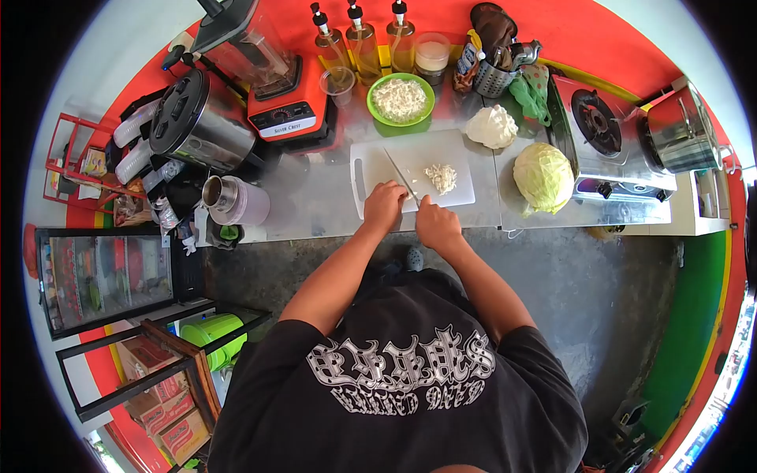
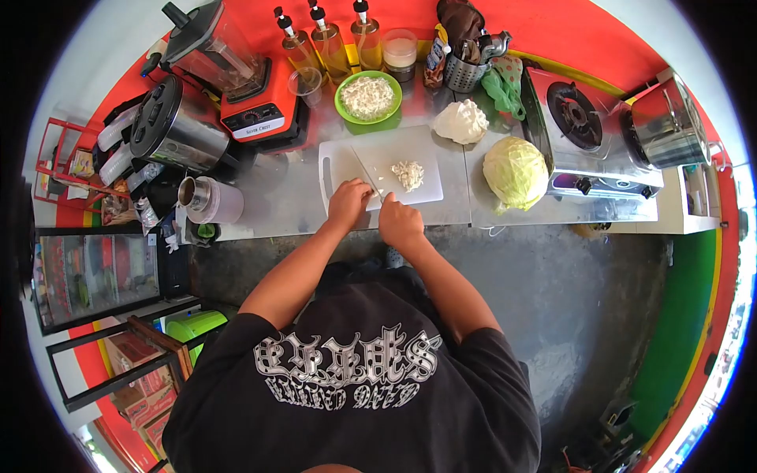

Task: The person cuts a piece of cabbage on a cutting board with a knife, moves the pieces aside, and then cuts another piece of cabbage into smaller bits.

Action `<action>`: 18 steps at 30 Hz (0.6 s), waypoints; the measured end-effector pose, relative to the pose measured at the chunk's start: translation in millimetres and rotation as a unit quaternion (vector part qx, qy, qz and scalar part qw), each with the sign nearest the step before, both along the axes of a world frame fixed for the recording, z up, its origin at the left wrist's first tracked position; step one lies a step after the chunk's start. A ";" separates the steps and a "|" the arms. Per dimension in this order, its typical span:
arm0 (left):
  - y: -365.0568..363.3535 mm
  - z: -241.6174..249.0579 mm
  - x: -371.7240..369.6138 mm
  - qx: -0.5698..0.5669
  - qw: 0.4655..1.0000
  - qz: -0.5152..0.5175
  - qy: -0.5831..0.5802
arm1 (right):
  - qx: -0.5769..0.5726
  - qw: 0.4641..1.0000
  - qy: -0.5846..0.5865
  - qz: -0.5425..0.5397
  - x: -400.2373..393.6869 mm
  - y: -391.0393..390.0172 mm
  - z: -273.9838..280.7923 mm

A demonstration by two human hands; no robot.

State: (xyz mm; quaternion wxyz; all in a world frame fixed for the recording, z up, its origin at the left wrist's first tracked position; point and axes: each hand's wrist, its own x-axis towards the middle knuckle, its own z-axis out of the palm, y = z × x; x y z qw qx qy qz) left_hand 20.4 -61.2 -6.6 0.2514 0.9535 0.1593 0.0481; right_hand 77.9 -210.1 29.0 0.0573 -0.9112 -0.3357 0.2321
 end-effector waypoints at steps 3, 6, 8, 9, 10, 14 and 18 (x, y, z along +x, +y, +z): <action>-0.9 -0.5 -1.7 -0.034 0.998 0.005 -0.044 | 0.009 1.000 0.006 -0.007 -7.1 -2.4 -7.1; -0.4 1.0 -0.5 -0.025 0.999 0.007 -0.033 | 0.019 1.000 -0.006 -0.011 -5.9 -3.1 -9.1; 0.0 4.7 -0.2 -0.036 0.999 0.008 -0.023 | 0.030 0.999 -0.015 -0.009 -6.6 -1.1 -2.9; 0.4 4.7 -1.1 -0.046 0.999 0.008 -0.014 | 0.028 0.999 -0.020 -0.007 -7.7 -0.5 0.1; -0.1 3.9 -2.6 -0.046 0.999 0.005 -0.012 | 0.026 0.999 -0.025 -0.006 -9.2 -1.0 1.2; -1.1 1.0 -0.8 -0.056 0.997 0.019 -0.047 | 0.024 0.999 -0.018 -0.020 -13.4 -7.9 -21.9; -0.1 -1.4 -2.8 -0.040 0.998 0.018 -0.047 | 0.043 0.999 -0.006 -0.002 -6.1 -6.6 -5.3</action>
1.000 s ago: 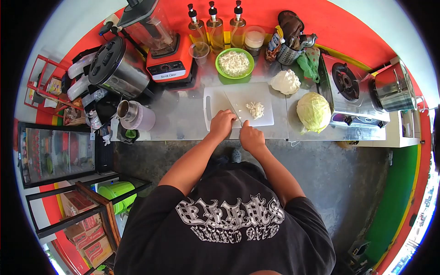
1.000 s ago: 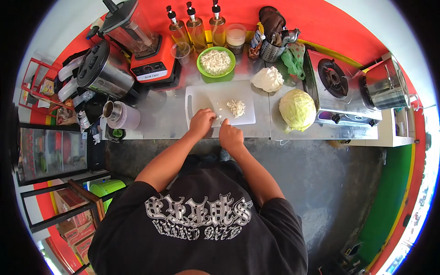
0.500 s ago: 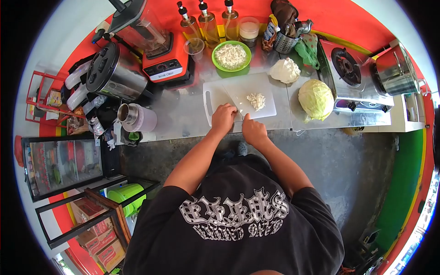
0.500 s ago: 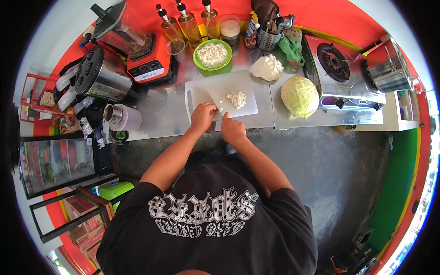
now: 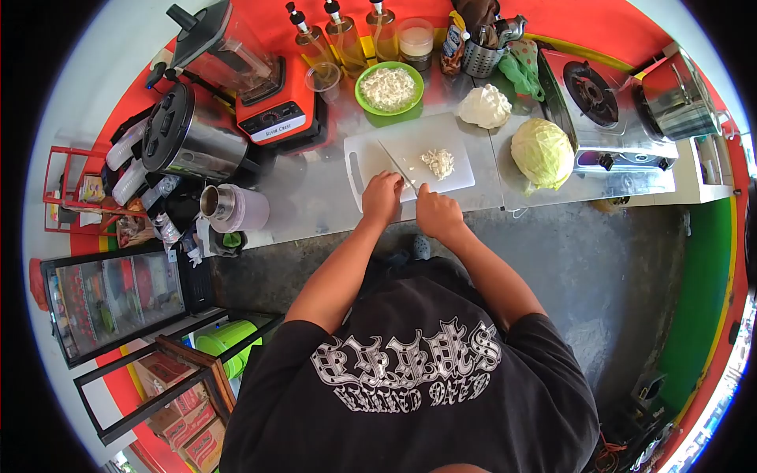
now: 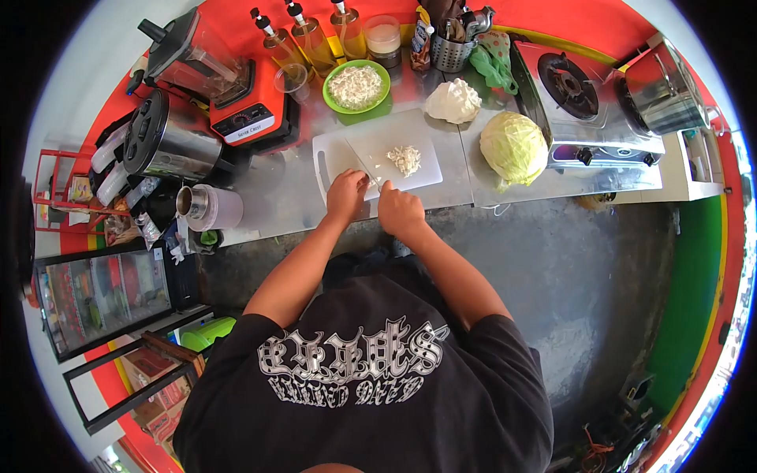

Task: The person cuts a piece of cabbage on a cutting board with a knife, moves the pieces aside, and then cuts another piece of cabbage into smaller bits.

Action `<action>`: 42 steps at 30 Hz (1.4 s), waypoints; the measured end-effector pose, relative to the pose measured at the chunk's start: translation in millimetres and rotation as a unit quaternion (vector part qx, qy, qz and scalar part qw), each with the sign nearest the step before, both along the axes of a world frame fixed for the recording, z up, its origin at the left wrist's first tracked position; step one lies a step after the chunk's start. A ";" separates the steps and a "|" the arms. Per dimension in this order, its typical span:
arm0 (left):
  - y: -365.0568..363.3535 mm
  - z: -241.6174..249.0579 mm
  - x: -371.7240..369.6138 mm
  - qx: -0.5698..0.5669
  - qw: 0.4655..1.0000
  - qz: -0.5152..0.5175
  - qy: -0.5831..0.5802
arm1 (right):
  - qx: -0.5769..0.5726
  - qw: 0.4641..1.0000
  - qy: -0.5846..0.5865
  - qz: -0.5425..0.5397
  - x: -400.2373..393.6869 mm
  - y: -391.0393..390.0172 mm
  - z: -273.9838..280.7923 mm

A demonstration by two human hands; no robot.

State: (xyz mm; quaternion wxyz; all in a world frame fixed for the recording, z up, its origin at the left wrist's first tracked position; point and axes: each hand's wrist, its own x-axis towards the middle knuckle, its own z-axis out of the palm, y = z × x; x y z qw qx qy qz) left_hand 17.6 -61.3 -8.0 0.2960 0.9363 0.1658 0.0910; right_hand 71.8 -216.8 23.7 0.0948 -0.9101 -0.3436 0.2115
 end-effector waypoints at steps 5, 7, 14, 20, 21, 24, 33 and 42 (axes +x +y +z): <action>-2.0 -4.5 -2.6 -0.001 1.000 0.005 -0.016 | -0.003 1.000 0.008 -0.011 -5.8 -2.9 -22.8; -3.0 -4.8 -3.8 0.004 1.000 0.012 -0.023 | -0.016 1.000 -0.001 -0.009 -2.3 0.3 -2.8; -4.4 -2.7 -4.8 0.028 0.999 0.012 -0.018 | -0.010 1.000 0.018 -0.013 -10.1 -0.7 -20.7; -5.6 -2.1 -6.0 0.032 0.999 0.013 -0.033 | 0.004 1.000 0.005 -0.015 -7.8 3.0 -1.8; -6.4 -2.5 -5.3 0.031 0.998 0.018 -0.046 | 0.008 1.000 0.010 -0.020 -10.8 2.5 -5.7; -5.0 -2.8 -4.9 0.033 0.999 0.016 -0.027 | 0.009 1.000 0.017 -0.024 -7.5 2.0 -5.2; -3.9 -2.8 -4.3 0.020 0.999 0.026 0.004 | 0.014 0.999 0.026 -0.023 -5.1 1.2 -12.3; -4.6 -8.1 -7.3 0.033 0.999 0.023 -0.031 | -0.002 1.000 -0.001 -0.009 -6.2 7.3 -6.4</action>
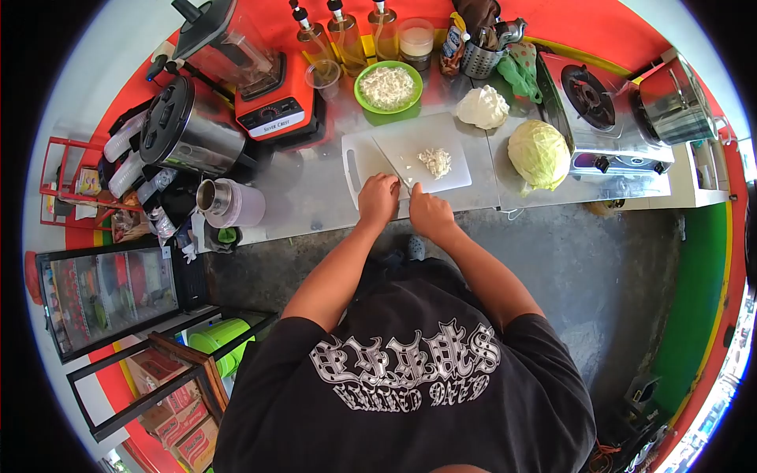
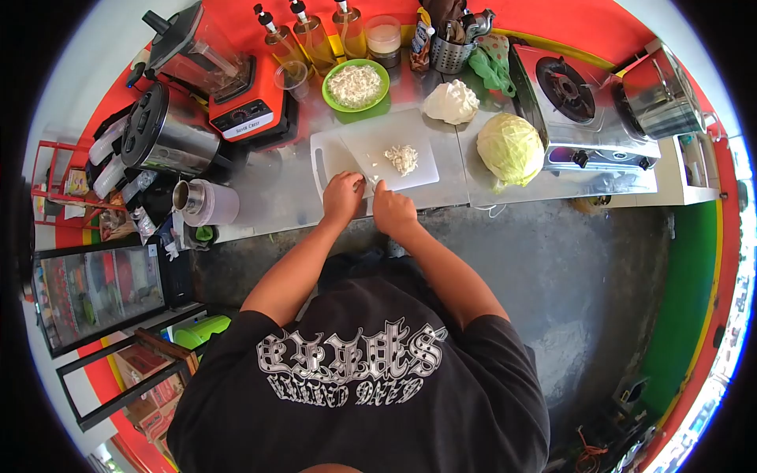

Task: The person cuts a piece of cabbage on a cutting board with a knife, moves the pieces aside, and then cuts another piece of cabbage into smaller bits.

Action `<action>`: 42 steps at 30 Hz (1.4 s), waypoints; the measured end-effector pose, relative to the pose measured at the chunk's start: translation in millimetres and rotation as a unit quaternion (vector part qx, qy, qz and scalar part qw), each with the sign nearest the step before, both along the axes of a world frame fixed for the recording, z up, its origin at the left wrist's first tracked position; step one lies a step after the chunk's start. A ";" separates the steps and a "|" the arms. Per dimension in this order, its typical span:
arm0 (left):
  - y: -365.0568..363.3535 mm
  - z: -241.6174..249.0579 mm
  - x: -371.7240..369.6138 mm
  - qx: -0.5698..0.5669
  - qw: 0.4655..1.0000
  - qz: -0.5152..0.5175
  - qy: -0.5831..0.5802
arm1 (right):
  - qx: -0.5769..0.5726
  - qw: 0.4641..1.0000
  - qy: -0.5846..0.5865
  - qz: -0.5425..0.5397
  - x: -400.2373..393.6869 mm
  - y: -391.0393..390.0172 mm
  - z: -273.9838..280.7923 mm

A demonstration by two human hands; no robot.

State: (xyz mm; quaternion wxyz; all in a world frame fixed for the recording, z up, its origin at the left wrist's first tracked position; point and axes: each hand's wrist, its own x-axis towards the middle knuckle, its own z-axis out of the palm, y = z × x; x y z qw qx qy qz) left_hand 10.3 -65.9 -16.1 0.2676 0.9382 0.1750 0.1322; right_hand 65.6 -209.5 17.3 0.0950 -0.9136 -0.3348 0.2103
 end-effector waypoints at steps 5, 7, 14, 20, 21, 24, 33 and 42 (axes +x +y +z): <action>-2.7 6.5 1.1 0.003 1.000 0.005 0.005 | 0.020 1.000 0.015 0.001 -1.1 -0.9 -2.9; -4.8 4.6 0.3 0.004 1.000 0.015 0.011 | 0.009 0.999 0.037 -0.017 -4.6 -0.5 -8.0; -4.2 8.1 -2.4 0.000 1.000 0.005 0.001 | -0.001 1.000 0.015 0.002 -9.0 1.3 11.8; -4.5 5.0 -1.9 -0.003 1.000 0.014 0.001 | -0.004 0.999 0.038 -0.012 -8.1 3.7 8.7; -4.4 4.4 -3.3 -0.012 1.000 0.004 -0.010 | -0.021 0.999 0.038 -0.006 -7.4 5.0 20.0; -6.1 4.7 -1.9 -0.012 1.000 0.021 0.014 | -0.026 0.998 0.051 -0.010 -9.9 5.7 13.9; -3.8 4.1 -6.3 -0.024 0.999 0.009 -0.019 | -0.020 0.998 0.059 -0.019 -13.4 10.3 16.2; 8.7 -12.3 -25.2 -0.004 0.992 -0.070 -0.102 | 0.016 0.999 0.023 -0.018 -7.9 10.7 -14.2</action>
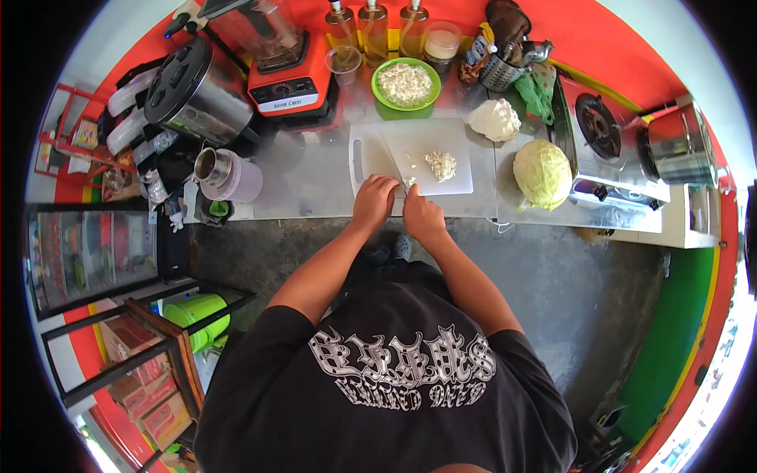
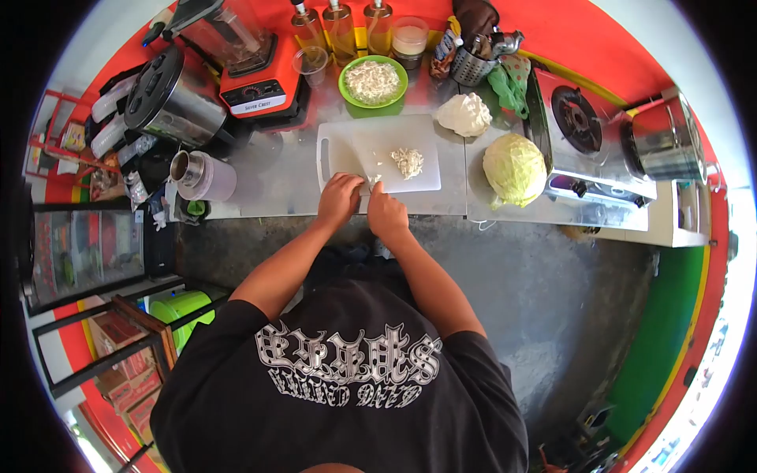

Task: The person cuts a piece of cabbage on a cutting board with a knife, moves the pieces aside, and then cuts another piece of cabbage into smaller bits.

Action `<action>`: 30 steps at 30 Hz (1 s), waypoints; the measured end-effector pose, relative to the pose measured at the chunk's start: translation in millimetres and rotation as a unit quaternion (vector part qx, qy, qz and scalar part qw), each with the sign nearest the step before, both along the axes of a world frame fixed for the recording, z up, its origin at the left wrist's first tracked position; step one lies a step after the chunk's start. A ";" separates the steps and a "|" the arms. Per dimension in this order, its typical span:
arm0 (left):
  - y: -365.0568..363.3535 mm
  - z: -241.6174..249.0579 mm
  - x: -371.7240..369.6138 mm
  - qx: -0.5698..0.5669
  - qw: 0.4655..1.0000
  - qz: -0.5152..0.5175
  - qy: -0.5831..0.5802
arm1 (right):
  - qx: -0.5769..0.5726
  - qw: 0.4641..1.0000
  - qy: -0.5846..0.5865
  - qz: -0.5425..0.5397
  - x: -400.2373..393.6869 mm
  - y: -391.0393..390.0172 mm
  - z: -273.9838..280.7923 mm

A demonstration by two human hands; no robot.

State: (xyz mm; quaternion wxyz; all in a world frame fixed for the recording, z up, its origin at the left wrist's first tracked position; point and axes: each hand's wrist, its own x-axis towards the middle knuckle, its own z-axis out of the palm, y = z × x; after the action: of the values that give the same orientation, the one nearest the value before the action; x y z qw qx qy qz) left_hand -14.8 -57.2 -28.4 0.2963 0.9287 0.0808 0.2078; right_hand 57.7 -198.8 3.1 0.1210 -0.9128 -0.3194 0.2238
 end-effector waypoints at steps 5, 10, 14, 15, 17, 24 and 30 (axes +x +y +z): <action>6.0 9.4 -17.0 -0.004 0.999 -0.009 0.032 | 0.000 0.999 0.003 -0.043 12.8 -17.6 -7.0; 18.9 0.5 -9.9 0.011 0.998 -0.053 0.034 | 0.024 0.996 -0.016 -0.078 27.1 -32.9 3.8; 30.7 -10.0 4.8 0.050 0.995 -0.080 0.038 | 0.026 0.998 -0.012 -0.052 23.5 -27.7 9.8; 31.5 -9.0 6.8 0.060 0.994 -0.078 0.038 | 0.024 0.998 -0.010 -0.056 20.6 -25.1 14.1; 29.4 -6.9 6.8 0.053 0.995 -0.072 0.033 | 0.031 0.999 -0.003 -0.039 15.5 -18.2 22.4; 29.0 -5.3 6.0 0.037 0.999 0.029 0.021 | 0.029 0.998 -0.039 -0.026 12.3 1.1 29.3; 32.4 -10.0 7.9 0.018 0.999 0.041 0.025 | -0.050 0.998 -0.046 0.001 5.6 6.2 30.5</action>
State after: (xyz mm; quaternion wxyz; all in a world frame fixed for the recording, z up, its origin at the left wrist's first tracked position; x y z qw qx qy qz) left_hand -7.0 -24.8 -38.4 0.2686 0.9348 0.1221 0.1974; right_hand 63.4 -192.7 33.6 0.0598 -0.9270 -0.3135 0.1971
